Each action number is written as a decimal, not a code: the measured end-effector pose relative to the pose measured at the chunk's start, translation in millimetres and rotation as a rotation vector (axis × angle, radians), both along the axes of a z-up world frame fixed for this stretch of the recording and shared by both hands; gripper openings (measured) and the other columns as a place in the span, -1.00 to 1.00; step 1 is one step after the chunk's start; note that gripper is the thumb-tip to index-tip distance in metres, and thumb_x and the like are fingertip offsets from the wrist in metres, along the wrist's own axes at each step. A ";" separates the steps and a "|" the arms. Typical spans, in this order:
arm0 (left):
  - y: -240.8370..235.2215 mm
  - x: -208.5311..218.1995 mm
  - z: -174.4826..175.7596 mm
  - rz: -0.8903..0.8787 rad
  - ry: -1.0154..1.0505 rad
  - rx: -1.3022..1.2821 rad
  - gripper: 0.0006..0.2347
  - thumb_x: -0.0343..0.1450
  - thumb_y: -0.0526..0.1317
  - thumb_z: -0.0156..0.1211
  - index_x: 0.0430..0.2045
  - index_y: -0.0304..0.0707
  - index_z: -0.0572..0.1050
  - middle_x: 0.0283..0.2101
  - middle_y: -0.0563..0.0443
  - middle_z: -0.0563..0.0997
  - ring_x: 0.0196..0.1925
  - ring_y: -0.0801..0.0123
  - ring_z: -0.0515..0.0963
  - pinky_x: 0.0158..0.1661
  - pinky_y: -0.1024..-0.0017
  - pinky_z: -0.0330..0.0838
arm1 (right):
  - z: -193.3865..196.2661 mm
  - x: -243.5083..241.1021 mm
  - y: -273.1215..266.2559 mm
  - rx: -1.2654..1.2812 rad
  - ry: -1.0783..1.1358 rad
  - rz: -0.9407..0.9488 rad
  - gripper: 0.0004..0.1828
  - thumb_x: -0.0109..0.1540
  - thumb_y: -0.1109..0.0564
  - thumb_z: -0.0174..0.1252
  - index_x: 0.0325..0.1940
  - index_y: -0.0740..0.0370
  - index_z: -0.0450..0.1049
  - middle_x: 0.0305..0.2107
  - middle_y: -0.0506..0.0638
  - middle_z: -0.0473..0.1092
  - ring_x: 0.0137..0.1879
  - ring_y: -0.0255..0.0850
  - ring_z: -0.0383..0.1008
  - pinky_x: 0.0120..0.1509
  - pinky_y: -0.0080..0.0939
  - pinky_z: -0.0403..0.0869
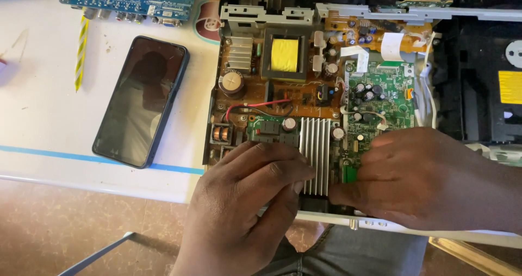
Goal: The person works on an open electronics chassis, repeatedly handling a small green circuit board and a metal heatsink. They connect and disconnect wires, adjust components, and reposition the board and heatsink multiple times without completing a final assembly.
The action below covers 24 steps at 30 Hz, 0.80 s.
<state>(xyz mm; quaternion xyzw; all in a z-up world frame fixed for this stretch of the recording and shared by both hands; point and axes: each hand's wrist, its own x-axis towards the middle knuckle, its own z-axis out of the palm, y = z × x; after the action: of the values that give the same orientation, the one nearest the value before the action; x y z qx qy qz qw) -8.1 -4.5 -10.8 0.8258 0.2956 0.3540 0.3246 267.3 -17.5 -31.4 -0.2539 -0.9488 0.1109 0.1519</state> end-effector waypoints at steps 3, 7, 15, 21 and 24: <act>-0.2 -0.4 0.1 0.001 0.005 0.000 -0.85 0.52 -0.36 0.03 -0.17 -0.27 0.59 -0.11 -0.05 0.68 -0.09 0.12 0.70 -0.06 0.23 0.54 | 2.1 8.7 0.6 0.094 -0.106 0.124 -0.90 0.41 0.10 0.23 -0.02 0.10 0.58 -0.56 -0.09 0.38 -0.47 -0.10 0.38 -0.40 0.00 0.35; 0.3 -0.1 0.3 -0.004 -0.007 0.011 -0.85 0.53 -0.37 0.03 -0.17 -0.29 0.58 -0.11 -0.05 0.67 -0.09 0.14 0.69 -0.05 0.24 0.54 | 5.4 8.6 3.0 0.104 -0.155 0.172 -0.74 0.41 0.13 0.21 0.20 0.10 0.56 -0.53 -0.12 0.38 -0.44 -0.10 0.39 -0.37 0.00 0.38; -3.0 -2.3 2.1 0.011 -0.033 -0.026 -0.86 0.53 -0.40 0.03 -0.17 -0.31 0.58 -0.09 -0.08 0.67 -0.08 0.08 0.70 -0.05 0.22 0.56 | -21.5 16.7 -0.3 -0.091 -0.097 0.081 -0.76 0.39 0.04 0.14 0.06 -0.14 0.68 -0.63 -0.15 0.39 -0.57 -0.08 0.41 -0.47 0.05 0.41; -2.5 -0.4 2.0 0.008 -0.042 -0.029 -0.85 0.51 -0.43 0.03 -0.17 -0.30 0.57 -0.08 -0.09 0.67 -0.10 0.07 0.69 -0.06 0.22 0.55 | -15.2 8.0 3.8 -0.159 -0.109 0.004 -0.79 0.40 -0.05 0.17 -0.09 -0.26 0.74 -0.65 -0.17 0.45 -0.54 -0.08 0.47 -0.48 0.05 0.43; -2.2 0.3 1.4 0.009 -0.034 -0.015 -0.85 0.52 -0.42 0.03 -0.17 -0.31 0.58 -0.09 -0.10 0.68 -0.09 0.08 0.70 -0.06 0.22 0.55 | -7.4 1.5 7.2 -0.198 0.041 0.022 -0.86 0.36 0.00 0.28 -0.17 -0.08 0.75 -0.62 -0.14 0.50 -0.56 -0.16 0.49 -0.47 -0.03 0.44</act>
<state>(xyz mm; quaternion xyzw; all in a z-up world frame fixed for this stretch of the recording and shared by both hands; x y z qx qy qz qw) -7.8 -6.7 -9.4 0.8160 0.2963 0.3672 0.3340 268.8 -10.3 -38.8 -0.2550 -0.9326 0.2110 0.1440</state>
